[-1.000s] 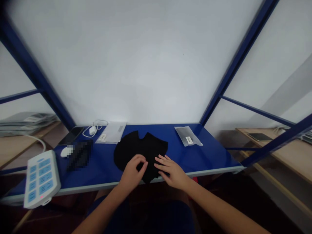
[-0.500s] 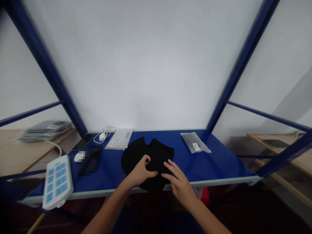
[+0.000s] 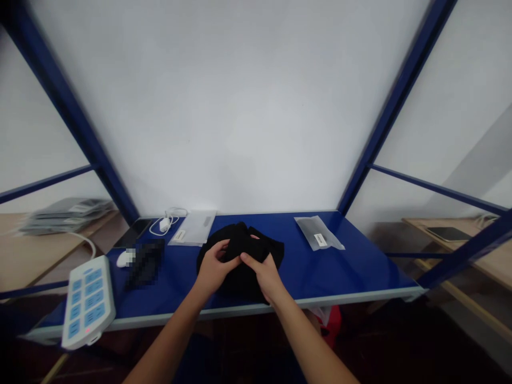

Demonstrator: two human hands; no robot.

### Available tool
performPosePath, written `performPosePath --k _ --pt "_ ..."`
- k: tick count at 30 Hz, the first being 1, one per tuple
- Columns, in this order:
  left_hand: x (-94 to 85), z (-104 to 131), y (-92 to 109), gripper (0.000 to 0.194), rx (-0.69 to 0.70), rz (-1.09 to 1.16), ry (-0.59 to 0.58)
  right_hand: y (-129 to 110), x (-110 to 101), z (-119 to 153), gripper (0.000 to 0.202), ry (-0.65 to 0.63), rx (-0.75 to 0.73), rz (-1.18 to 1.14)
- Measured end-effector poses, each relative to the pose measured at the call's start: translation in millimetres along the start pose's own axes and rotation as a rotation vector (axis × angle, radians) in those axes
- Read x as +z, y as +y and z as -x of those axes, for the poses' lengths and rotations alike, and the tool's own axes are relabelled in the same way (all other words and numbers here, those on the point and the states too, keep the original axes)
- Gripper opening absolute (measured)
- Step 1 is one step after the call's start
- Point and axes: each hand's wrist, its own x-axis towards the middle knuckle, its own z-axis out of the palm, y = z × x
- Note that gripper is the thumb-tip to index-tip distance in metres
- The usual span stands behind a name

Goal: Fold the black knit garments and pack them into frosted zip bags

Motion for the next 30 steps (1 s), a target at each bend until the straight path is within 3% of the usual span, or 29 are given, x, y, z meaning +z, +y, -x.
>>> performPosePath --k 2,5,7,9,13,19,24,27,30 --pt "-4.5 -4.9 -4.5 0.045 0.081 -0.129 0.003 3.0 5.9 -4.9 0.078 0.075 -0.032 0.026" --pt "-19.0 -27.6 -16.5 0.049 0.131 -0.250 -0.105 6.7 4.7 -10.1 0.074 0.166 -0.085 0.063" --pt "-33.5 -53.0 -29.4 0.045 0.022 -0.403 -0.077 8.0 -0.3 -12.1 0.070 0.233 -0.130 0.106" --pt "-48.9 -80.5 -44.8 0.040 -0.145 -0.619 0.086 8.4 -5.8 -12.6 0.066 0.273 -0.158 0.151" --pt "-72.8 -120.7 -73.2 0.043 -0.163 -0.791 0.209 7.4 -10.7 -9.8 0.061 0.218 -0.178 0.227" --pt "-87.9 -143.0 -94.0 0.038 -0.215 -1.003 0.110 0.9 -11.2 -4.4 0.058 0.156 -0.201 0.386" --pt "-95.5 -137.3 -78.9 0.037 -0.177 -0.969 0.081 -13.9 -9.1 2.6 0.070 -0.035 -0.201 0.468" --pt "-95.0 -117.8 -55.4 0.030 -0.082 -0.968 0.040 -27.3 -0.8 8.3 0.075 -0.121 -0.162 0.417" --pt "-88.0 -88.4 -24.4 0.027 0.103 -0.973 -0.052 -40.4 8.9 9.7 0.068 -0.150 -0.095 0.319"
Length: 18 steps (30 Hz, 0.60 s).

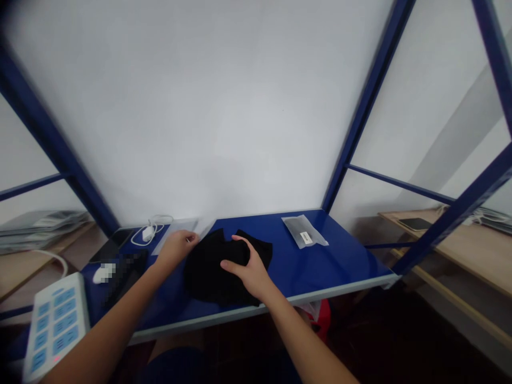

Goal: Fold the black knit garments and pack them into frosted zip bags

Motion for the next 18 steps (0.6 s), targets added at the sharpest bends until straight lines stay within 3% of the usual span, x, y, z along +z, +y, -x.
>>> performPosePath --k 3,8,13,18 --pt "-20.5 26.2 26.9 0.028 0.216 0.044 -0.002 -8.2 1.1 -5.9 0.069 -0.107 0.055 0.040" --pt "-40.9 48.4 45.9 0.029 0.366 0.129 -0.013 -14.8 -4.1 -5.6 0.080 -0.284 -0.018 0.206" --pt "-48.6 57.8 52.8 0.025 0.398 0.263 -0.112 -31.1 -12.4 7.3 0.083 -0.451 -0.068 0.327" --pt "-51.3 66.9 63.6 0.027 0.350 0.391 -0.220 -30.6 -18.6 9.8 0.085 -0.410 -0.149 0.537"
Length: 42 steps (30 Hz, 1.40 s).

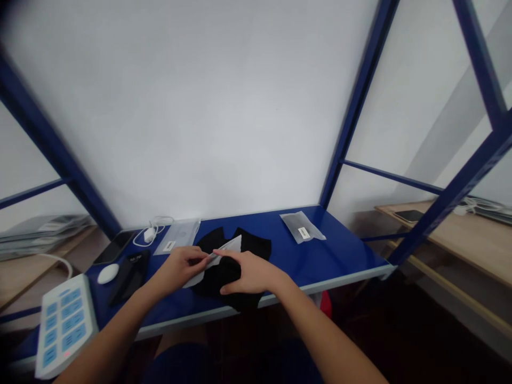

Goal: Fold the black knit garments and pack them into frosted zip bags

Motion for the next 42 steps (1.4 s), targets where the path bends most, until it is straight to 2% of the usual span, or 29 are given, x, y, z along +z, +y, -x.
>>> performPosePath --k 4,7,8,11,13,14,17,21,23,25,27,29,33,35,39,42 --pt "4.1 0.7 -2.2 0.028 -0.134 0.061 0.084 3.7 8.3 2.9 0.079 0.065 -0.087 0.220" --pt "4.0 1.1 -5.5 0.026 -0.143 0.050 0.104 5.6 12.2 5.6 0.069 0.091 -0.105 0.342" --pt "2.6 1.6 -6.6 0.024 -0.132 0.000 0.144 6.9 12.3 6.9 0.062 0.086 -0.103 0.354" --pt "-4.3 4.2 -10.4 0.021 -0.119 -0.213 0.366 14.4 10.5 11.9 0.047 0.028 -0.053 0.337" --pt "-7.2 6.5 -12.7 0.021 -0.138 -0.305 0.462 21.1 9.5 14.7 0.055 -0.017 -0.001 0.285" --pt "-6.6 7.7 -13.5 0.022 -0.146 -0.328 0.466 24.1 9.2 15.7 0.063 -0.038 0.025 0.251" --pt "4.7 11.0 -13.5 0.024 -0.141 -0.353 0.389 28.7 7.4 18.6 0.081 -0.063 0.104 0.138" --pt "29.2 14.7 -12.4 0.027 -0.152 -0.350 0.288 25.3 0.5 31.2 0.077 0.005 0.197 -0.184" --pt "38.6 15.6 -12.5 0.027 -0.163 -0.341 0.270 23.6 -0.6 40.6 0.070 0.127 0.255 -0.449" --pt "45.2 15.6 -12.1 0.029 -0.162 -0.327 0.266 23.4 3.7 47.6 0.063 0.341 0.323 -0.722" --pt "49.7 14.6 -10.2 0.032 -0.156 -0.311 0.271 24.2 13.6 48.9 0.058 0.545 0.385 -0.899" --pt "52.5 12.9 -6.7 0.035 -0.151 -0.294 0.280 25.5 25.9 44.2 0.056 0.600 0.423 -0.917" --pt "55.6 10.7 2.1 0.036 -0.147 -0.262 0.287 30.2 40.9 26.2 0.053 0.418 0.422 -0.763" --pt "58.2 12.1 6.3 0.035 -0.126 -0.237 0.250 35.9 41.5 17.6 0.050 0.399 0.414 -0.714" --pt "68.8 19.0 14.1 0.032 -0.087 -0.157 0.168 51.8 40.4 3.8 0.050 0.569 0.433 -0.653" --pt "77.8 21.8 17.9 0.030 -0.072 -0.120 0.188 57.7 43.4 -2.5 0.052 0.678 0.432 -0.605"
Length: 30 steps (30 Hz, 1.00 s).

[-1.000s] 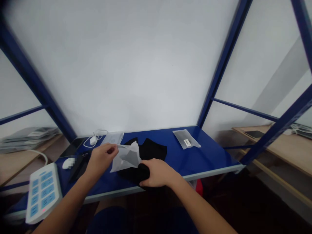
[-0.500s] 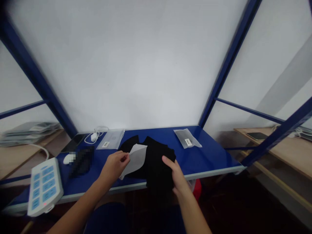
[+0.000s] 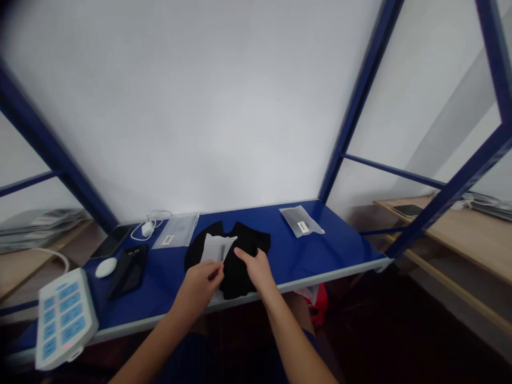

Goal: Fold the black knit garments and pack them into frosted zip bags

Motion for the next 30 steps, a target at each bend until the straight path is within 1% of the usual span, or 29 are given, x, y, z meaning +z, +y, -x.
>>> performPosePath --k 1,4,5,6,7,10,12,14,17,19,22,24,26,28,30 --pt "2.0 0.5 0.7 0.029 0.002 0.010 0.026 0.4 1.6 0.3 0.051 -0.027 -0.010 0.016" --pt "5.5 1.1 0.1 0.024 0.018 0.064 0.092 -0.8 5.3 5.5 0.046 -0.238 -0.011 0.082" --pt "6.0 2.0 -0.6 0.024 0.028 0.083 0.097 -0.9 6.1 7.5 0.046 -0.286 -0.005 0.088" --pt "6.4 3.4 -1.2 0.024 0.036 0.095 0.093 -0.2 6.7 9.0 0.046 -0.293 0.002 0.076" --pt "6.7 5.6 -1.7 0.024 0.038 0.099 0.083 1.7 7.3 9.9 0.048 -0.259 0.009 0.047" --pt "8.6 16.1 -1.4 0.025 0.012 0.095 0.050 14.3 10.0 9.1 0.054 -0.049 0.020 -0.071" --pt "11.5 24.9 0.6 0.025 -0.009 0.101 0.041 26.0 13.6 7.6 0.057 0.064 -0.010 -0.103" --pt "15.8 33.3 4.3 0.025 -0.018 0.114 0.049 36.5 18.4 7.4 0.058 0.142 -0.068 -0.074" --pt "23.8 42.3 12.2 0.025 -0.015 0.132 0.072 44.7 25.6 10.7 0.055 0.258 -0.171 0.078" --pt "29.0 44.8 18.2 0.026 -0.008 0.137 0.083 44.8 28.9 14.3 0.052 0.331 -0.203 0.243" --pt "35.1 44.2 26.9 0.027 -0.005 0.140 0.116 41.3 30.7 17.6 0.050 0.390 -0.131 0.532" --pt "37.9 42.8 31.3 0.027 -0.007 0.155 0.142 39.4 30.5 17.1 0.050 0.400 -0.082 0.620" --pt "39.4 42.2 32.9 0.027 -0.008 0.186 0.170 38.4 29.6 15.3 0.049 0.394 -0.108 0.524" --pt "39.6 43.3 30.4 0.026 -0.002 0.176 0.213 37.1 28.1 14.3 0.047 0.353 -0.144 0.280" --pt "38.6 45.5 23.2 0.028 0.003 0.089 0.283 34.5 26.3 15.7 0.043 0.268 -0.112 -0.011"
